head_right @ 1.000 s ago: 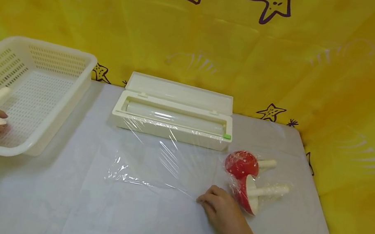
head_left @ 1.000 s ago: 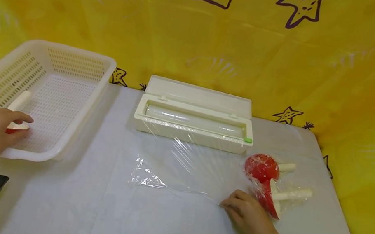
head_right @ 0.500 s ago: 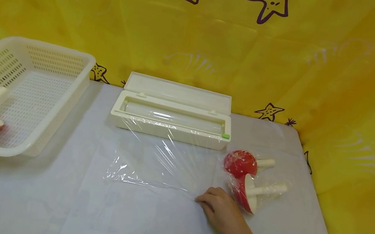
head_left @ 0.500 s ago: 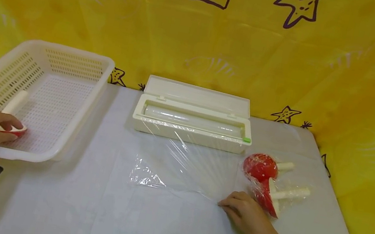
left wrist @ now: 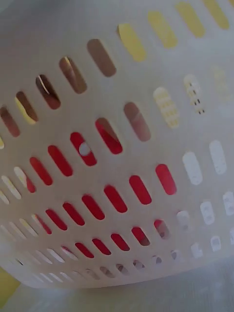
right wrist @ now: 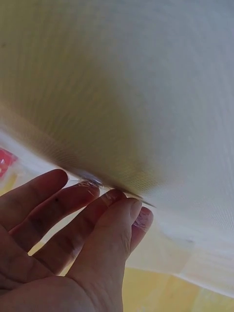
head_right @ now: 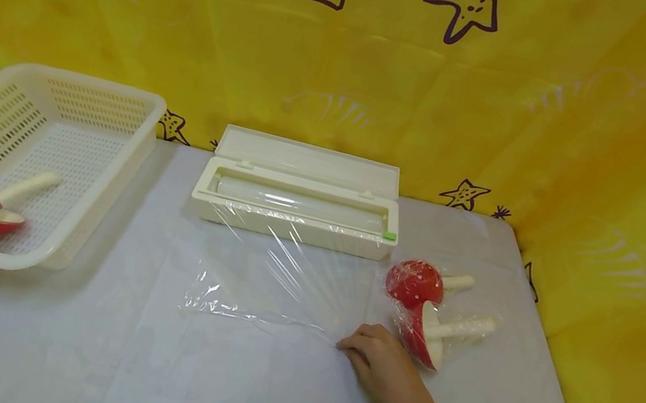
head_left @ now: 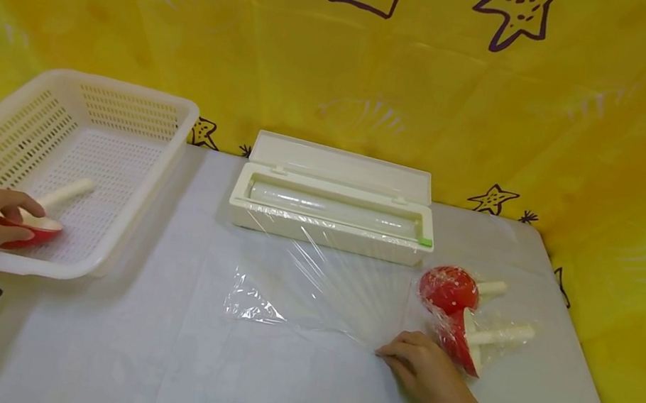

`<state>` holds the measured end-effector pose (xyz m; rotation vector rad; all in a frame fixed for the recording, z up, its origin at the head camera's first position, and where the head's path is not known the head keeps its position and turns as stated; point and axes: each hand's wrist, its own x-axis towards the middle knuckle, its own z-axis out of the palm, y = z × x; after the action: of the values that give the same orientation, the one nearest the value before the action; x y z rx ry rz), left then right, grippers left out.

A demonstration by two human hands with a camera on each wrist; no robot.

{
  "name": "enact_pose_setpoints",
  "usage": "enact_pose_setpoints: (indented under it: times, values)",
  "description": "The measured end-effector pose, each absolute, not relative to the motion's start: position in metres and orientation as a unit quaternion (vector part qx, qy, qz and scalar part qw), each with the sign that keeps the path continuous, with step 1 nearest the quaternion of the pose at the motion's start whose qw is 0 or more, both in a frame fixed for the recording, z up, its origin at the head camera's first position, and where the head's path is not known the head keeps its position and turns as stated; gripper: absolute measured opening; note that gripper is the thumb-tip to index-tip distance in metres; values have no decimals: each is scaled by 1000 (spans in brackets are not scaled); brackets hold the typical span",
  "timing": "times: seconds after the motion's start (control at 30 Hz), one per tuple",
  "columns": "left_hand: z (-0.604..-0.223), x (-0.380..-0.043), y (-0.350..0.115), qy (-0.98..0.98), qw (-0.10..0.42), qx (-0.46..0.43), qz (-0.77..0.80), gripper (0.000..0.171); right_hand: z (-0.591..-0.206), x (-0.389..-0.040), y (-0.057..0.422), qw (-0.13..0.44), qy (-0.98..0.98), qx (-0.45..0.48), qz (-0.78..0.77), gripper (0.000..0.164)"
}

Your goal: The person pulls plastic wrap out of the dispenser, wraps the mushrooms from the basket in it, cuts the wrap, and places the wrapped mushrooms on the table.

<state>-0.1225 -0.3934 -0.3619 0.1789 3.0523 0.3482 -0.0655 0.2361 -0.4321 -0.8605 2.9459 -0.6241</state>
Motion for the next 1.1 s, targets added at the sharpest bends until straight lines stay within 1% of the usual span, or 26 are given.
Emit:
enact_pose_setpoints:
  times: [0.1,0.17,0.27,0.33,0.43,0.53,0.63,0.67,0.73,0.8,0.87,0.97,1.1]
  values:
    - [-362,-122,-392,992,19,75,98,21,-432,-66,236,10,940,-272,-203,19]
    - [-363,-121,-391,992,-3,89,90,19,-432,-66,236,13,941,-270,-204,19]
    - [-364,-118,-388,989,-51,107,95,19,-432,-67,236,14,940,-272,-205,19]
    - [-367,-115,-387,981,-104,125,104,23,-433,-67,236,12,940,-272,-204,19]
    - [-366,-111,-384,973,-152,131,117,23,-433,-66,236,8,941,-273,-200,19]
    - [-363,-107,-377,966,-190,123,126,17,-433,-66,236,8,944,-266,-194,19]
    - [-357,-103,-366,956,-225,121,141,4,-433,-65,235,12,948,-255,-190,19]
    - [-355,-103,-362,951,-241,127,147,13,-433,-65,235,11,949,-253,-188,19]
    - [-349,-102,-353,938,-274,140,159,44,-434,-65,235,3,950,-251,-186,19]
    - [-343,-101,-344,924,-306,155,171,69,-435,-66,235,-5,950,-251,-187,19]
    - [-336,-100,-334,911,-330,166,183,88,-436,-66,234,-11,949,-253,-188,20]
    - [-329,-98,-317,894,-351,185,207,83,-434,-68,233,-7,949,-251,-188,21]
    - [-322,-96,-295,878,-354,219,236,74,-432,-71,232,8,951,-245,-189,22]
